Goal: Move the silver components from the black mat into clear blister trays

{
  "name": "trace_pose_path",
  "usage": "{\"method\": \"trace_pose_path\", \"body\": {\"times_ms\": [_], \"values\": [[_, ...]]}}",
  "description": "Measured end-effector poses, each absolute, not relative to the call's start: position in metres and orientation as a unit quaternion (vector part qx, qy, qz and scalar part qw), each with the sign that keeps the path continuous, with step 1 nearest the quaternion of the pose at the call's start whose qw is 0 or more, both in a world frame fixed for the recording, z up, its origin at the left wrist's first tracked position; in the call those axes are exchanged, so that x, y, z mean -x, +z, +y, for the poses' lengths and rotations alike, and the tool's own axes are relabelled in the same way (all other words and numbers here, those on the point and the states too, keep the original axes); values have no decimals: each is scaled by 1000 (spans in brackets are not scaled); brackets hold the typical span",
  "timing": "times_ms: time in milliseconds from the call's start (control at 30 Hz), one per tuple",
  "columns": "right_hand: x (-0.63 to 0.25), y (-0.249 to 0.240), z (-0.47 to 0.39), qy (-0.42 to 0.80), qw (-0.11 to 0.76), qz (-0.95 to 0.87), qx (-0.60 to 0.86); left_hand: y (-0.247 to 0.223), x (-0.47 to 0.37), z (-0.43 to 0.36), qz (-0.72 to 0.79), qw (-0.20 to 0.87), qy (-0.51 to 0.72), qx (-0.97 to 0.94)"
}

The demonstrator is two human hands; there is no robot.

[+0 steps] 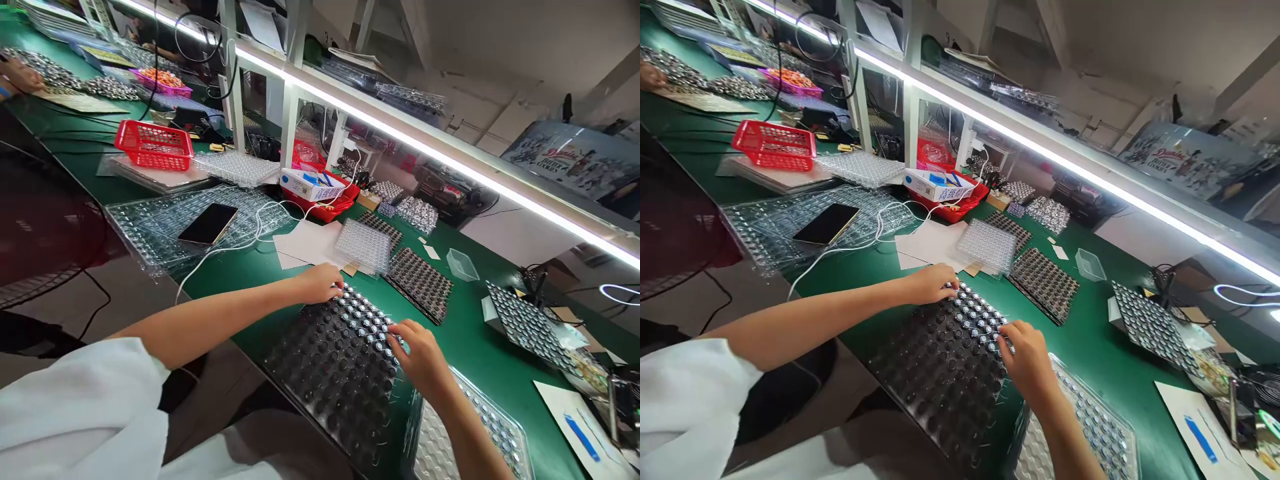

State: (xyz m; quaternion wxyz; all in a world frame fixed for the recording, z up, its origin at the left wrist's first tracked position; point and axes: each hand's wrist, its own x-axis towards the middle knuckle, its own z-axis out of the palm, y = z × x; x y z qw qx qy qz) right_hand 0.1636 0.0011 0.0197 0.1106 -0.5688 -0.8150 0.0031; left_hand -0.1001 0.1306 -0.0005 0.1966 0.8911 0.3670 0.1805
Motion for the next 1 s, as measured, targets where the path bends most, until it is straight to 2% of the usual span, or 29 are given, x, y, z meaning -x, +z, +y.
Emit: {"method": "trace_pose_path", "body": {"times_ms": [233,400,500,633,700,833,1000], "values": [[-78,4,67,-34,5,-838,545,-28,114,132,326,202,211,-899],[-70,0,77,-79,-22,-855,513,-28,109,134,287,108,202,-930],[-74,-4,78,-98,6,-870,484,-27,108,134,246,38,197,-948],[-77,-9,78,-102,38,-859,500,-27,108,134,226,-3,190,-956],[-80,-5,74,-92,63,-846,521,-28,108,134,230,-2,194,-954],[-98,19,47,-23,167,-815,554,-32,106,136,243,20,217,-945],[-171,41,-19,42,228,-764,602,-29,107,135,272,57,266,-923]]}}
